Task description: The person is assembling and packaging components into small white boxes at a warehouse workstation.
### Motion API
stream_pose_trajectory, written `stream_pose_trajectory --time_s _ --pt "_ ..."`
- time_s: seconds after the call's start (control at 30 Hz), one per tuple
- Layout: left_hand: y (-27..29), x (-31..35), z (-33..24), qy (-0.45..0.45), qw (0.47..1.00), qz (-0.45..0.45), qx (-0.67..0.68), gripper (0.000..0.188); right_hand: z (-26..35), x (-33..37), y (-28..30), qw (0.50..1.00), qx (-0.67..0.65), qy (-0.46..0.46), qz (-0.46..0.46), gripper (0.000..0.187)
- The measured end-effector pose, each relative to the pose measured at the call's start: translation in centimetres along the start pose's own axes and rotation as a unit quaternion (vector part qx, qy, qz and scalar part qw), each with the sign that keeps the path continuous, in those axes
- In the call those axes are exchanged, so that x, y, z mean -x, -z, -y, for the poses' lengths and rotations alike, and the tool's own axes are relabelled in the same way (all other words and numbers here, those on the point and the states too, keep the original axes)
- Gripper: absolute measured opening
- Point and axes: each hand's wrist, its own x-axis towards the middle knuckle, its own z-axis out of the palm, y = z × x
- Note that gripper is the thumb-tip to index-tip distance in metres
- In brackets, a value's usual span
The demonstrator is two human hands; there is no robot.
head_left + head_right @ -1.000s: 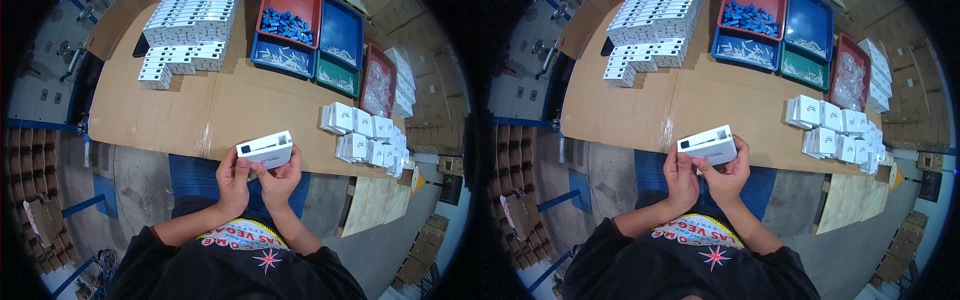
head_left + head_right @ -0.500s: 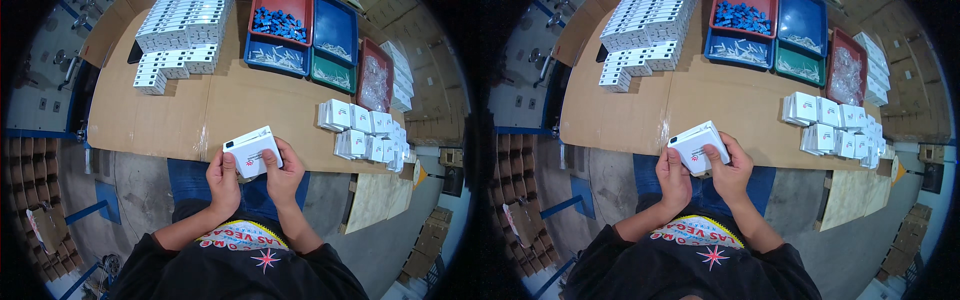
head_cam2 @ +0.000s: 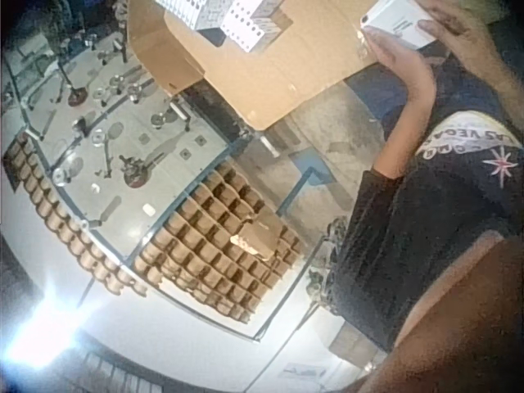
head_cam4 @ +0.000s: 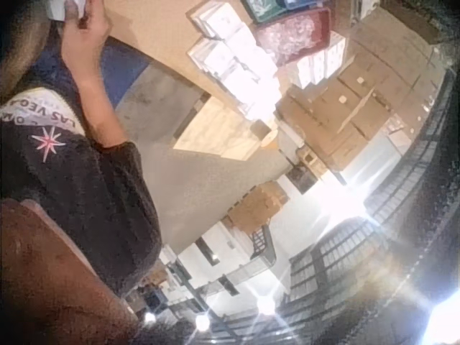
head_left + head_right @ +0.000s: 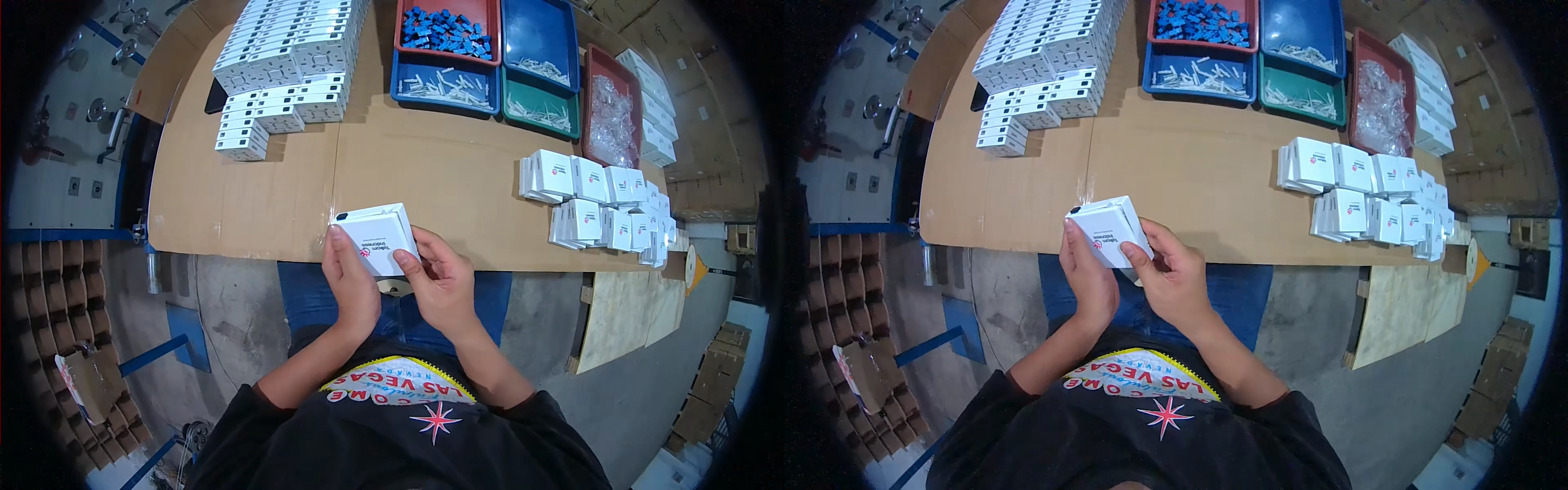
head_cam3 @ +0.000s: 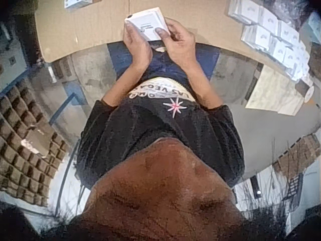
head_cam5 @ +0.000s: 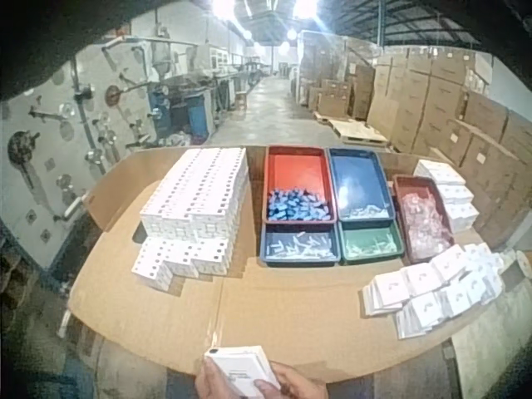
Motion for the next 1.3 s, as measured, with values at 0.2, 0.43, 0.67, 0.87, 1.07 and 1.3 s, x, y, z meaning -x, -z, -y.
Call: stream_pose_trajectory --time_s 0.2,0.43,0.67,0.87,1.07,1.3 --pt "-0.4 0.3 -0.1 0.018 1.000 -0.012 0.009 0.044 -0.6 -0.4 -0.9 0.993 0.066 0.068 -0.071 0.029" --pt "0.4 -1.1 0.0 -0.003 0.999 -0.008 0.039 0.044 0.7 -0.3 -1.1 0.993 -0.113 -0.015 0.011 0.031" --pt "0.7 -0.2 0.3 -0.063 0.998 0.000 -0.015 0.044 -0.5 0.1 -0.7 0.999 -0.036 -0.010 -0.018 0.031" --pt "1.6 0.4 3.5 -0.160 0.983 -0.024 -0.090 0.045 -0.3 -0.1 -0.3 0.995 0.002 0.033 -0.096 0.024" --pt "2.0 -1.3 0.6 -0.091 0.995 0.025 -0.041 0.051 0.1 -0.4 -1.1 0.988 -0.152 -0.014 -0.010 0.027" --pt "1.8 -0.5 1.4 -0.130 0.982 0.114 -0.070 0.056 -0.8 -0.4 0.2 1.000 0.013 0.006 -0.025 0.027"
